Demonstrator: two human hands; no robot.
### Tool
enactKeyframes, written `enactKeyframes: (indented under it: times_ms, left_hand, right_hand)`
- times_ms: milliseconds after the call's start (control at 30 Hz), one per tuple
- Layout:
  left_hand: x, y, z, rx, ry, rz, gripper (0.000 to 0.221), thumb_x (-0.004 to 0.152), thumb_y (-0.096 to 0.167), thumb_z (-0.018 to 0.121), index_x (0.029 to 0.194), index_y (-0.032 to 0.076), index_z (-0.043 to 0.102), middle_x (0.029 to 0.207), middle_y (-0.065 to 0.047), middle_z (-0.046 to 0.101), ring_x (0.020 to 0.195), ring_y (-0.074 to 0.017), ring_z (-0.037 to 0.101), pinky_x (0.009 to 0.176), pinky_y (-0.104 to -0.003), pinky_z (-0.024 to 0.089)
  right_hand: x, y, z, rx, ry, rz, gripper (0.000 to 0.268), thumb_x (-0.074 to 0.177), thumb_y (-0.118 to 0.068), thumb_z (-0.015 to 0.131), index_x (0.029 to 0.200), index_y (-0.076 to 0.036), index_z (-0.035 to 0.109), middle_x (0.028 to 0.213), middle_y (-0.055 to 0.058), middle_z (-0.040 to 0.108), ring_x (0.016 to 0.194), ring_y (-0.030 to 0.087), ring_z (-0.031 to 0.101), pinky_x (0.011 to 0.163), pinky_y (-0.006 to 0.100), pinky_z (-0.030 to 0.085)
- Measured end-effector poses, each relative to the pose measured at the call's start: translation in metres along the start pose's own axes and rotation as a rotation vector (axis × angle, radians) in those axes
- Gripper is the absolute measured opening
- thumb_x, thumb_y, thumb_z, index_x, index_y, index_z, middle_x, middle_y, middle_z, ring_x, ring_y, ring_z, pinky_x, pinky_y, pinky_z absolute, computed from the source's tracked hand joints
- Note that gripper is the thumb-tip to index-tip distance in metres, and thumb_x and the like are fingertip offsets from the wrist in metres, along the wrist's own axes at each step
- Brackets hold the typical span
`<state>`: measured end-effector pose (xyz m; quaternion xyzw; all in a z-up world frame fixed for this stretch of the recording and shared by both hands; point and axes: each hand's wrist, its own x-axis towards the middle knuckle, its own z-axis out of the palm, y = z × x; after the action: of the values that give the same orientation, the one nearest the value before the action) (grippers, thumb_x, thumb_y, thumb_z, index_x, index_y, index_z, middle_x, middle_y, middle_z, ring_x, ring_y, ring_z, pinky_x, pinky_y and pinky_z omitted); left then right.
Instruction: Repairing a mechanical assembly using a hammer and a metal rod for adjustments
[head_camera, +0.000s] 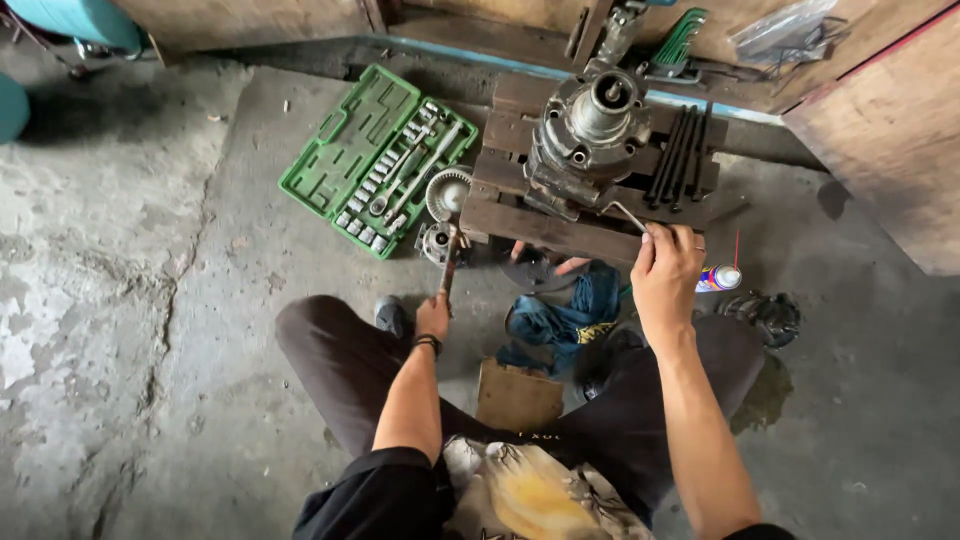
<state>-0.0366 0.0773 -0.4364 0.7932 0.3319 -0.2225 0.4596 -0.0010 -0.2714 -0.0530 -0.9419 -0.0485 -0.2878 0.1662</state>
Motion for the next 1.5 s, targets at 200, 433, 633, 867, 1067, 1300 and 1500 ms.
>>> enactKeyframes:
  times_ms: [200, 433, 633, 867, 1067, 1300, 1500]
  left_hand:
    - [-0.012, -0.016, 0.025, 0.068, 0.034, 0.083, 0.061, 0.100, 0.056, 0.045, 0.105, 0.003, 0.075, 0.109, -0.021, 0.073, 0.114, -0.0382, 0.066, 0.100, -0.050, 0.052]
    - [-0.016, -0.071, 0.085, -0.083, -0.028, 0.059, 0.063, 0.100, 0.058, 0.045, 0.106, 0.002, 0.074, 0.103, -0.019, 0.076, 0.113, -0.0363, 0.068, 0.100, -0.052, 0.050]
    - [-0.017, -0.083, 0.106, 0.098, -0.131, 0.055, 0.066, 0.103, 0.063, 0.039, 0.130, 0.009, 0.066, 0.127, -0.019, 0.069, 0.127, -0.0366, 0.060, 0.108, -0.049, 0.048]
    - [0.001, -0.088, 0.104, 0.203, -0.187, 0.152, 0.059, 0.104, 0.058, 0.034, 0.132, 0.012, 0.060, 0.127, -0.023, 0.068, 0.125, -0.0433, 0.059, 0.113, -0.055, 0.043]
    - [0.018, -0.082, 0.113, 0.111, -0.160, 0.229, 0.061, 0.099, 0.061, 0.043, 0.106, 0.006, 0.070, 0.105, -0.022, 0.073, 0.111, -0.0435, 0.065, 0.099, -0.055, 0.051]
    - [0.033, -0.061, 0.129, 0.223, -0.145, 0.237, 0.060, 0.092, 0.064, 0.053, 0.102, 0.007, 0.070, 0.098, -0.021, 0.074, 0.103, -0.0402, 0.070, 0.093, -0.053, 0.055]
    - [0.056, -0.052, 0.149, 0.379, -0.127, 0.173, 0.063, 0.095, 0.071, 0.039, 0.109, 0.013, 0.061, 0.106, -0.016, 0.074, 0.108, -0.0321, 0.071, 0.096, -0.046, 0.057]
  right_hand:
    - [0.009, 0.002, 0.004, -0.007, -0.004, 0.003, 0.003, 0.100, -0.003, 0.066, 0.101, -0.003, 0.069, 0.097, 0.014, 0.057, 0.090, 0.039, 0.059, 0.083, 0.048, 0.049]
    - [-0.004, 0.007, -0.001, 0.046, -0.013, -0.046, 0.009, 0.098, 0.000, 0.068, 0.106, -0.002, 0.070, 0.098, 0.013, 0.056, 0.092, 0.038, 0.059, 0.083, 0.048, 0.048]
    - [0.001, 0.003, -0.001, 0.020, -0.011, -0.038, 0.009, 0.096, 0.001, 0.069, 0.104, -0.003, 0.070, 0.097, 0.013, 0.057, 0.092, 0.038, 0.060, 0.083, 0.048, 0.048]
    - [-0.002, 0.005, -0.003, 0.023, -0.061, -0.027, 0.008, 0.097, 0.003, 0.068, 0.103, -0.002, 0.070, 0.097, 0.013, 0.056, 0.093, 0.040, 0.059, 0.085, 0.048, 0.049]
    - [-0.004, 0.008, 0.001, -0.013, -0.057, -0.052, 0.009, 0.098, 0.002, 0.069, 0.107, -0.001, 0.071, 0.100, 0.011, 0.056, 0.097, 0.037, 0.060, 0.088, 0.047, 0.049]
    - [0.002, 0.002, -0.003, -0.011, -0.068, -0.056, 0.009, 0.097, 0.004, 0.067, 0.106, 0.001, 0.070, 0.099, 0.015, 0.056, 0.096, 0.041, 0.061, 0.091, 0.049, 0.049]
    - [0.006, -0.003, -0.004, -0.008, -0.071, -0.031, 0.009, 0.099, 0.004, 0.067, 0.106, 0.001, 0.070, 0.100, 0.015, 0.057, 0.097, 0.040, 0.062, 0.092, 0.048, 0.050]
